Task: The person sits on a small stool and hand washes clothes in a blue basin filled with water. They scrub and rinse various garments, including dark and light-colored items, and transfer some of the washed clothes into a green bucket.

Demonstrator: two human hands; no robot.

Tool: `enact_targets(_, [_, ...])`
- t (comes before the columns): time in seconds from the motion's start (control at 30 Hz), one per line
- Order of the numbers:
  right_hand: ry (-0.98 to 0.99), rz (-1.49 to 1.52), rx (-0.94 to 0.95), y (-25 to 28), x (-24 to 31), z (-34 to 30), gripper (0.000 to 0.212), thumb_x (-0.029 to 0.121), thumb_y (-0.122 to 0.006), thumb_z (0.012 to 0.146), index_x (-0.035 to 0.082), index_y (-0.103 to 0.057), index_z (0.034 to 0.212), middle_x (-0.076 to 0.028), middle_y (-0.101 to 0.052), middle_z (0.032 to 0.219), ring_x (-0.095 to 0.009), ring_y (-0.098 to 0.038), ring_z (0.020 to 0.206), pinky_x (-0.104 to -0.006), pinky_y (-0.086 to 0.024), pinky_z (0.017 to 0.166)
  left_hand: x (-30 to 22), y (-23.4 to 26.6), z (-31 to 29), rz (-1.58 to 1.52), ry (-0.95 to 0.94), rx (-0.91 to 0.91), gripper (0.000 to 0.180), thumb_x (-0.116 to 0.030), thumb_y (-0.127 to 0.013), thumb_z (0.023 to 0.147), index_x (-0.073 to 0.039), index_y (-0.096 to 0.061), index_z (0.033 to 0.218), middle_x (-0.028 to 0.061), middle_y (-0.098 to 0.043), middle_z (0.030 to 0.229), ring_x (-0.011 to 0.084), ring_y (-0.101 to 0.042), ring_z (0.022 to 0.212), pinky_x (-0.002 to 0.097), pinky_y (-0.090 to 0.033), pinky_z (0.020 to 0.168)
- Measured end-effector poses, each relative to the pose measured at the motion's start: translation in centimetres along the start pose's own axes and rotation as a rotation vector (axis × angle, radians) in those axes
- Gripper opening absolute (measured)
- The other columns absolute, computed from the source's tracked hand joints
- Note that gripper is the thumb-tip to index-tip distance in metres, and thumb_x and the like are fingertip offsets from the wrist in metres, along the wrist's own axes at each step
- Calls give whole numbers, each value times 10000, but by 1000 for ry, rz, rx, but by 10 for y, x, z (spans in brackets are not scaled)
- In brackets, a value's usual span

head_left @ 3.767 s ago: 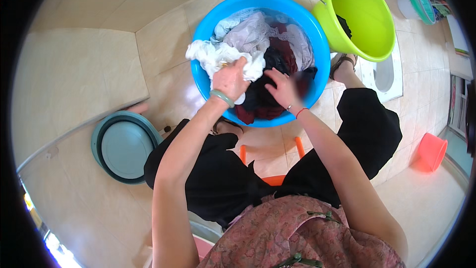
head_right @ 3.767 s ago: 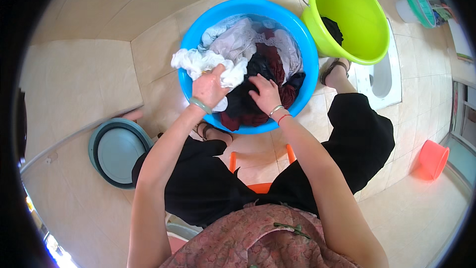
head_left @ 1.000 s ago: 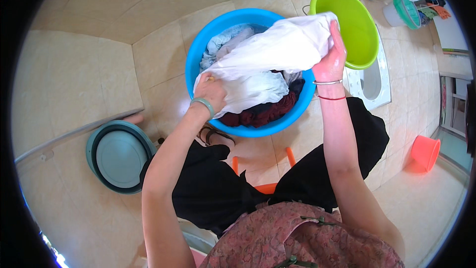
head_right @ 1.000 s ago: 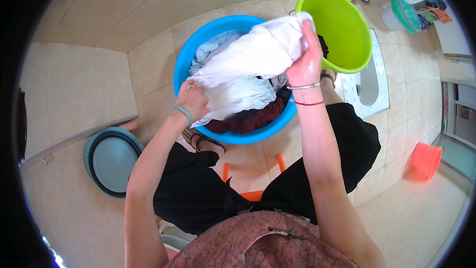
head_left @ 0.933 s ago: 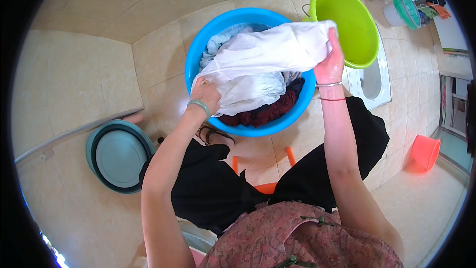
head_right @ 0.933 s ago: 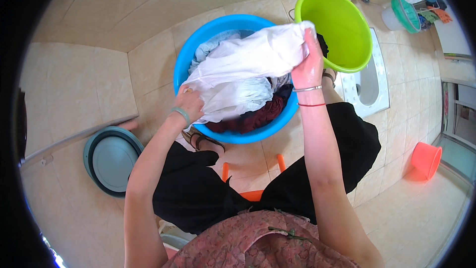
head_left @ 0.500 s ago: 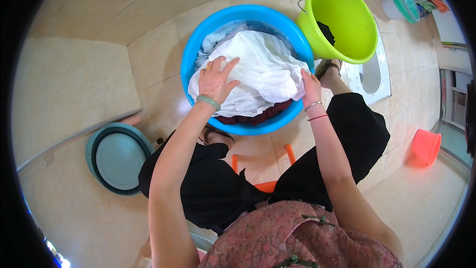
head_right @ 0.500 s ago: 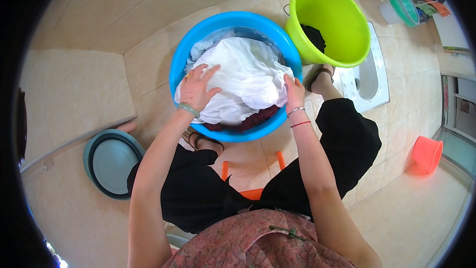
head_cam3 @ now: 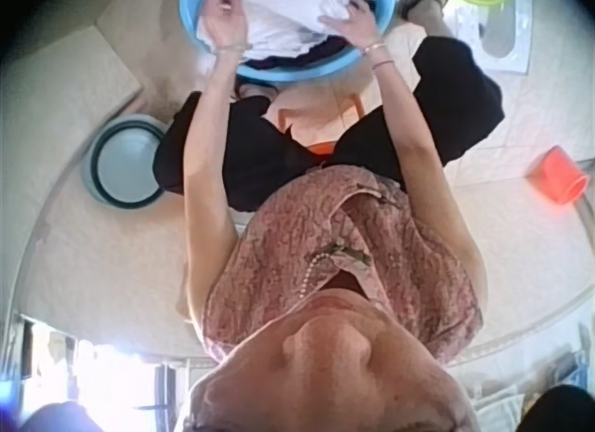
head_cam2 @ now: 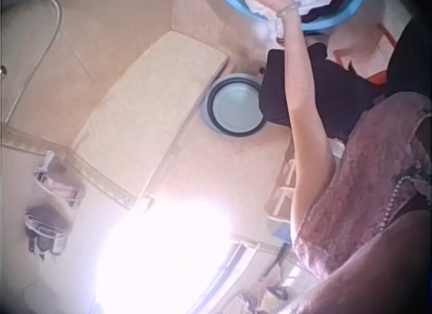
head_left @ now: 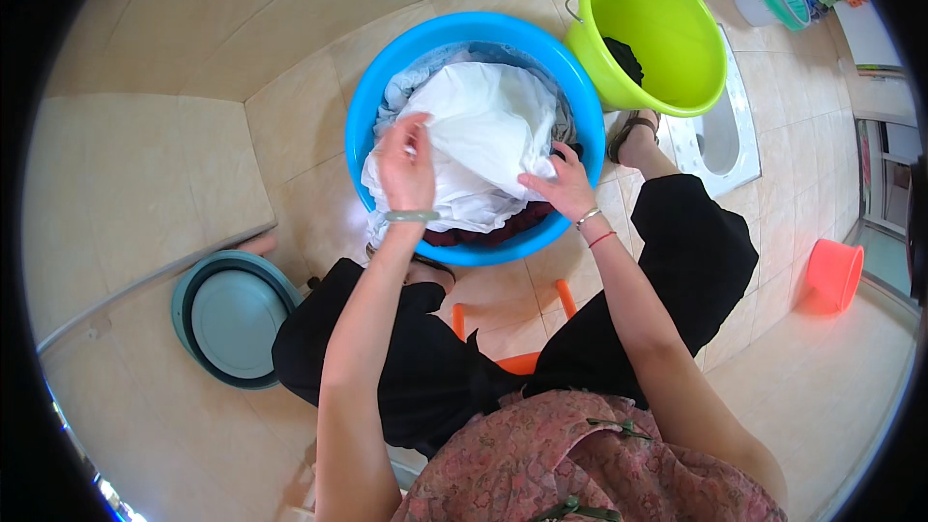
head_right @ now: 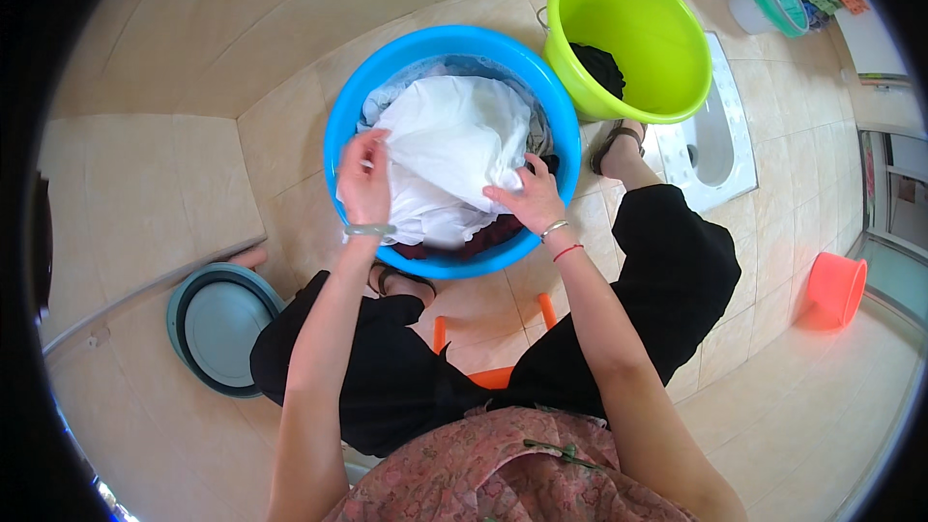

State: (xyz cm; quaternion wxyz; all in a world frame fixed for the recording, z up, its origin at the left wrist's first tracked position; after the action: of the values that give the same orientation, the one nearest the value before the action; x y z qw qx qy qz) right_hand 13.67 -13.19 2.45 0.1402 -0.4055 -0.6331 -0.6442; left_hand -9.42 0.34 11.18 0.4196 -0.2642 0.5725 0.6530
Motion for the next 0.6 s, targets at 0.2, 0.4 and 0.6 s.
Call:
enact_targets(0.2, [-390,1087,-212,9,7,13,389,55,-688,849,17,-585,1222,-94,-626,1146,-147,-621,951,-283,-540,751,-15,-66,-64,-550,914,582,638,-539,-508,965,-270,-322,1514,116,-527,1342,213,-557,1179,369,-536,877])
enact_targets(0.4, [102,835,66,36,163,-13,383,87,-698,841,78,-592,1209,-86,-641,957,-172,-632,887,-302,-517,753,-20,-92,-18,-1407,945,528,657,-576,-478,958,-81,-480,1390,77,-588,1315,224,-566,1204,393,-456,1027])
enact_targets(0.6, [514,108,-107,27,179,-10,224,180,-678,879,78,-584,703,-107,-598,659,-300,-591,559,-383,-471,513,-56,-88,-30,-1540,1088,367,249,-337,-537,975,-108,-626,1015,17,-642,936,131,-606,860,321,-501,768])
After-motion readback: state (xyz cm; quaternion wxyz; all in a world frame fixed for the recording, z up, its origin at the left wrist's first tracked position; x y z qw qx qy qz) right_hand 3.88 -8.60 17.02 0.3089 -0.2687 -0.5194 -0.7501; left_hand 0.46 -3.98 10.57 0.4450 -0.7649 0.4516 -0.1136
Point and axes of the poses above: each hand's wrist, its own z-axis towards the middle knuckle, its own y-axis out of the back of the hand, x = y × z, the point moved 4 cm from there along z, towards the middle knuckle
